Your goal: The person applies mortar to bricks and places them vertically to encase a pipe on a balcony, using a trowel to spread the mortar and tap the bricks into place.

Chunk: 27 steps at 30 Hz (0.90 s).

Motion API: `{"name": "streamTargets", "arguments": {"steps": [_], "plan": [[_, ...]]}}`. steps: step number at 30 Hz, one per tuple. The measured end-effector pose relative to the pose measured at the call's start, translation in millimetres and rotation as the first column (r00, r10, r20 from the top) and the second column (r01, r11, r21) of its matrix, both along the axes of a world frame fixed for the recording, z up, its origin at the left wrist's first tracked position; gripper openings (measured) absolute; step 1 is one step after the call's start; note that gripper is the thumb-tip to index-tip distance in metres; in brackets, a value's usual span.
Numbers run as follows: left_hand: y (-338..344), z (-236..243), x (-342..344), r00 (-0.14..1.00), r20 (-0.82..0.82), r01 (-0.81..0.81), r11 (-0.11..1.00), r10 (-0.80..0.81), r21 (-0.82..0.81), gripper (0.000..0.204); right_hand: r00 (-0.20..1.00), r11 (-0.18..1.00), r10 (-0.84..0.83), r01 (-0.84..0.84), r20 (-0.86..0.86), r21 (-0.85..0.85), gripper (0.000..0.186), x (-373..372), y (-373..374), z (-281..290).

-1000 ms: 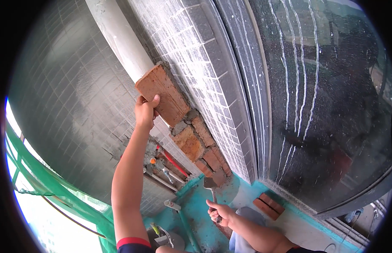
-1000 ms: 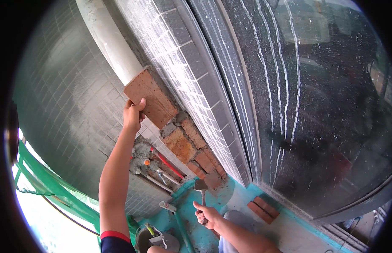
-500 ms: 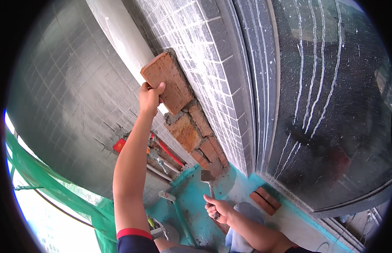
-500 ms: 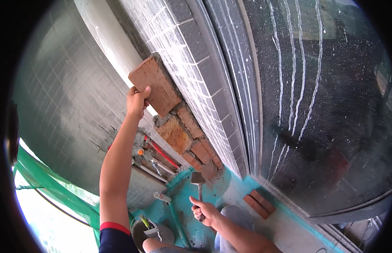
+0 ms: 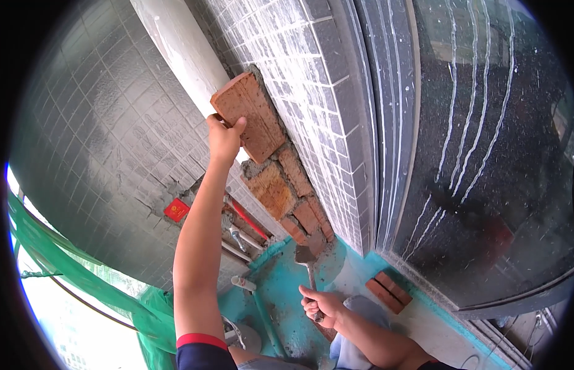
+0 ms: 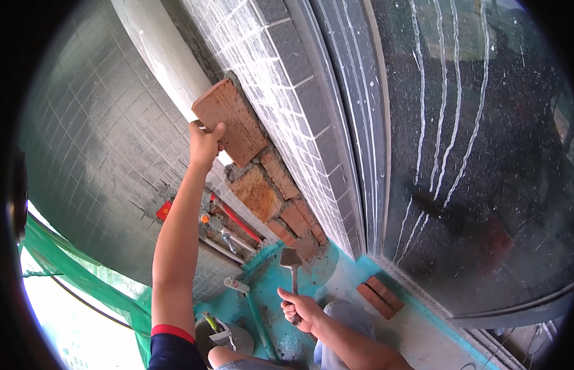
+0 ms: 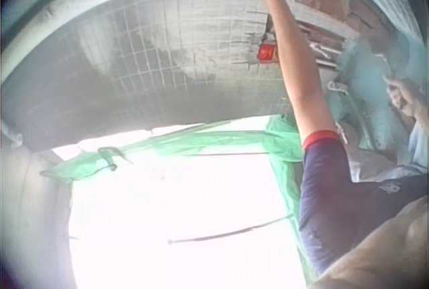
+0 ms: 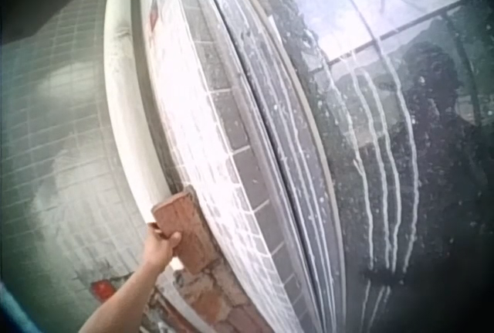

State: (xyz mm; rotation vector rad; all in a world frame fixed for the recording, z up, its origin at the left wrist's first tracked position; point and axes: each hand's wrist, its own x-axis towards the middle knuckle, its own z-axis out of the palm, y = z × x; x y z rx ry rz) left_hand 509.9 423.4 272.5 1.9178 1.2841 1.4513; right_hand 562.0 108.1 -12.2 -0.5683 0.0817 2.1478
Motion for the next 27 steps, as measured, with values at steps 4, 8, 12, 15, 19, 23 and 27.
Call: {"name": "streamTargets", "arguments": {"steps": [4, 8, 12, 15, 19, 23, 27], "plan": [[-2.9, 4.6, -0.6, 0.999, -0.047, -0.007, 1.000, 0.007, -0.002, 0.046, 1.000, 1.000, 0.018, -0.018, -0.011, -0.004, 0.037, 2.9, 0.8, 6.5], [-5.5, 8.1, 2.3, 0.995, -0.087, -0.061, 0.998, 0.058, -0.031, 0.042, 0.999, 0.999, 0.034, -0.034, -0.013, 0.022, 0.035, 6.4, -0.4, 2.5], [29.5, -2.2, -11.1, 0.961, -0.198, -0.147, 0.962, 0.194, 0.230, 0.036, 1.000, 0.999, 0.004, -0.004, 0.012, 0.046, 0.034, 7.2, -2.2, 4.7], [31.5, -4.6, -10.9, 0.947, -0.221, -0.173, 0.951, 0.231, 0.255, 0.035, 0.999, 0.999, 0.034, -0.034, 0.018, 0.021, 0.034, 7.5, -1.8, 1.8], [27.3, -3.6, -15.9, 0.926, -0.271, -0.177, 0.935, 0.264, 0.308, 0.037, 0.998, 0.998, 0.055, -0.056, 0.025, 0.028, 0.032, 6.6, -2.7, 8.2], [5.1, 24.2, -7.6, 0.829, -0.480, -0.180, 0.950, 0.286, 0.255, 0.047, 0.994, 0.994, 0.067, -0.075, 0.091, 0.082, 0.033, 11.8, -6.0, 10.9], [21.4, 46.7, -22.1, 0.801, -0.558, -0.137, 0.974, 0.215, 0.178, 0.052, 0.928, 0.989, 0.015, -0.069, 0.373, 0.133, 0.031, 1.4, -14.7, 30.2]]}}
